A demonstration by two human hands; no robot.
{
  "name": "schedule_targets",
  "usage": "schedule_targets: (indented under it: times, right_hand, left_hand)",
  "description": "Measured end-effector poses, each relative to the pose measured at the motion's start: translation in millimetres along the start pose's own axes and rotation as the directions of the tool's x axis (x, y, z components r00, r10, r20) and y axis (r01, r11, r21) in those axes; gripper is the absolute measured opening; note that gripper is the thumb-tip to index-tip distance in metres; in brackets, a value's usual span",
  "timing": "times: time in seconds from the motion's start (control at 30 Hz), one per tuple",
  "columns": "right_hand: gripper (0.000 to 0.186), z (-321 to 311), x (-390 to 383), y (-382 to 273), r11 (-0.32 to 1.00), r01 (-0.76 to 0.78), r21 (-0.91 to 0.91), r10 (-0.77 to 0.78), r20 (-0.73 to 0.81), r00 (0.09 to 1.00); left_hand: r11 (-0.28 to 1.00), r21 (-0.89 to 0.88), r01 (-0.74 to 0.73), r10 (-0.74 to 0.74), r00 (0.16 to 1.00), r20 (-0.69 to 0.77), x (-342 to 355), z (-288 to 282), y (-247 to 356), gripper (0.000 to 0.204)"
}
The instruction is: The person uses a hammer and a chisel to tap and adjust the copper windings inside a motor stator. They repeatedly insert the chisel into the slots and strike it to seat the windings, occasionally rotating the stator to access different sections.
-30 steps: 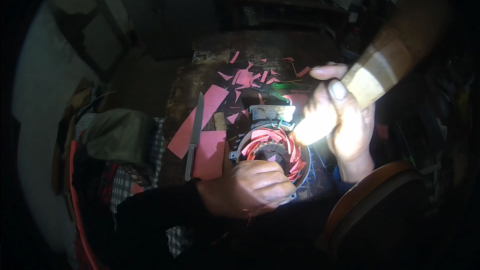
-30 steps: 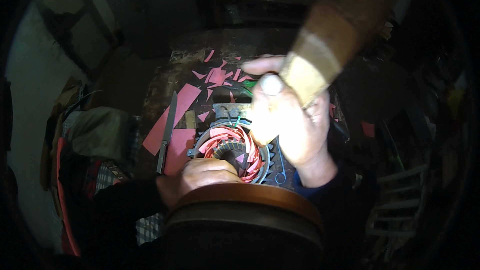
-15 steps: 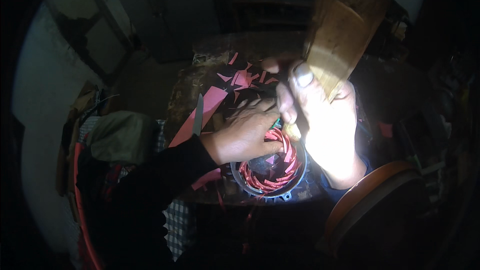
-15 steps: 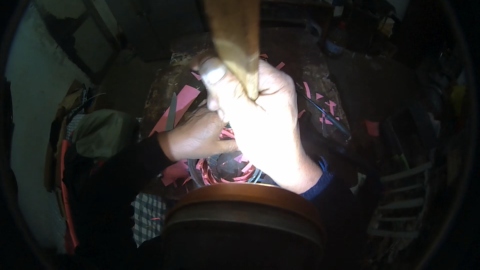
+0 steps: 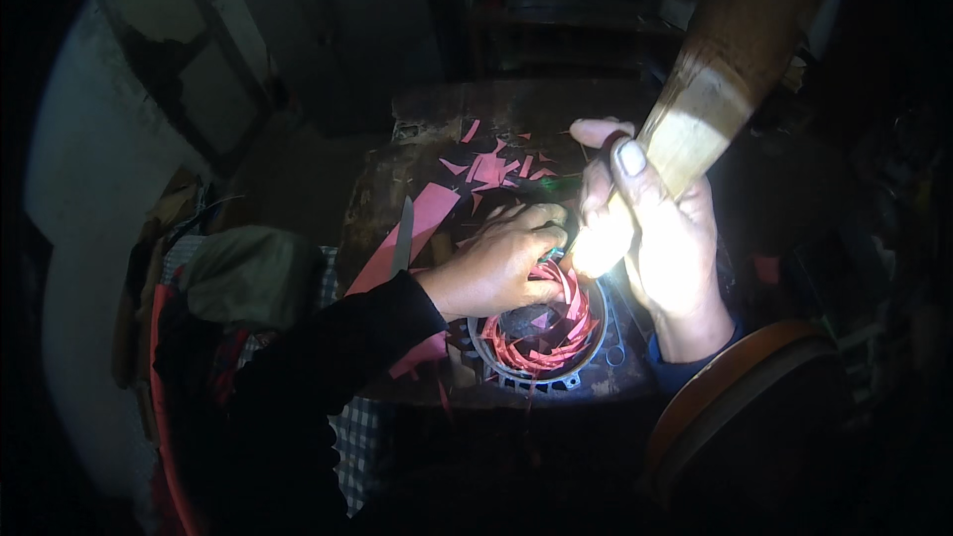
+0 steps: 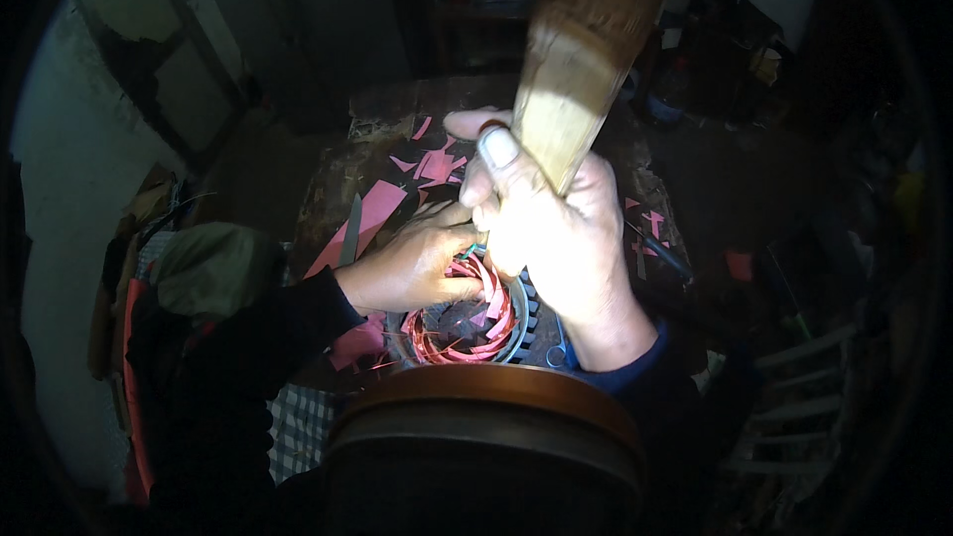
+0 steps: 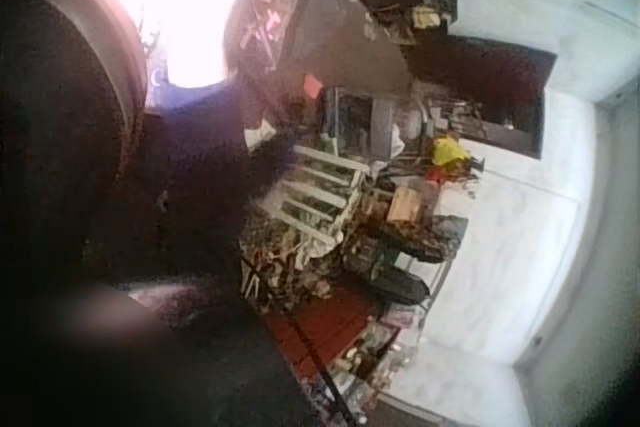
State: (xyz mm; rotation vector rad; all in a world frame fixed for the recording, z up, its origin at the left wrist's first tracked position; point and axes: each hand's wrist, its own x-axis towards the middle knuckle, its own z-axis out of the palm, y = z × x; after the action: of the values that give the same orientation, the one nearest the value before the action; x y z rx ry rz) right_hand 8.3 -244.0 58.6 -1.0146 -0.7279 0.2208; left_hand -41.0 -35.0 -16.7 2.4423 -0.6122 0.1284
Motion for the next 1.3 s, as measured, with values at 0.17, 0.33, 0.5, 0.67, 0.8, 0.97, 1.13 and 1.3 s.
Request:
schedule_targets:
  times: [0.17,0.33,0.5,0.67,0.8,0.97,1.13,1.3]
  right_hand:
    - [0.047,11.4,-3.4,0.6,0.988,0.135,-0.076,-0.131,0.051,0.99]
    - [0.051,1.0,11.2,9.6,0.999,0.038,0.009,-0.038,0.068,0.997]
    - [0.052,-14.3,28.9,32.0,0.981,-0.01,0.192,0.011,-0.004,1.0]
    - [0.056,-32.5,50.3,40.9,0.956,0.001,0.294,-0.027,0.085,0.996]
    - [0.052,-22.7,29.4,39.1,0.972,-0.009,0.234,-0.003,0.049,0.999]
    - [0.026,0.6,-5.4,26.8,0.98,0.104,0.172,-0.137,0.192,0.972]
    - [0.034,17.1,3.5,27.3,0.992,-0.092,0.085,0.06,0.317,0.946]
    - [0.043,39.7,-8.2,27.9,0.938,0.157,-0.308,-0.042,0.349,0.936]
  left_hand:
    - [0.998,-0.053,0.021,-0.019,0.999,0.034,0.8,2.3,-2.6,0.068]
    - [1.0,-0.01,-0.001,0.001,1.0,-0.017,0.9,-0.9,5.8,0.053]
    - [1.0,0.017,0.0,0.0,1.0,0.001,3.0,-2.0,6.8,0.046]
    - [1.0,-0.027,-0.013,0.011,0.999,-0.047,2.9,1.8,-2.6,0.045]
    - [0.998,0.043,0.036,-0.033,0.996,-0.083,0.1,5.3,-2.3,0.056]
    - [0.98,-0.184,0.069,-0.077,0.996,-0.037,1.7,9.1,5.3,0.068]
    - [0.958,-0.273,0.084,-0.094,0.995,-0.023,-3.4,11.6,-4.8,0.054]
    - [0.918,-0.369,0.143,-0.144,0.989,0.024,-9.8,12.6,-10.9,0.069]
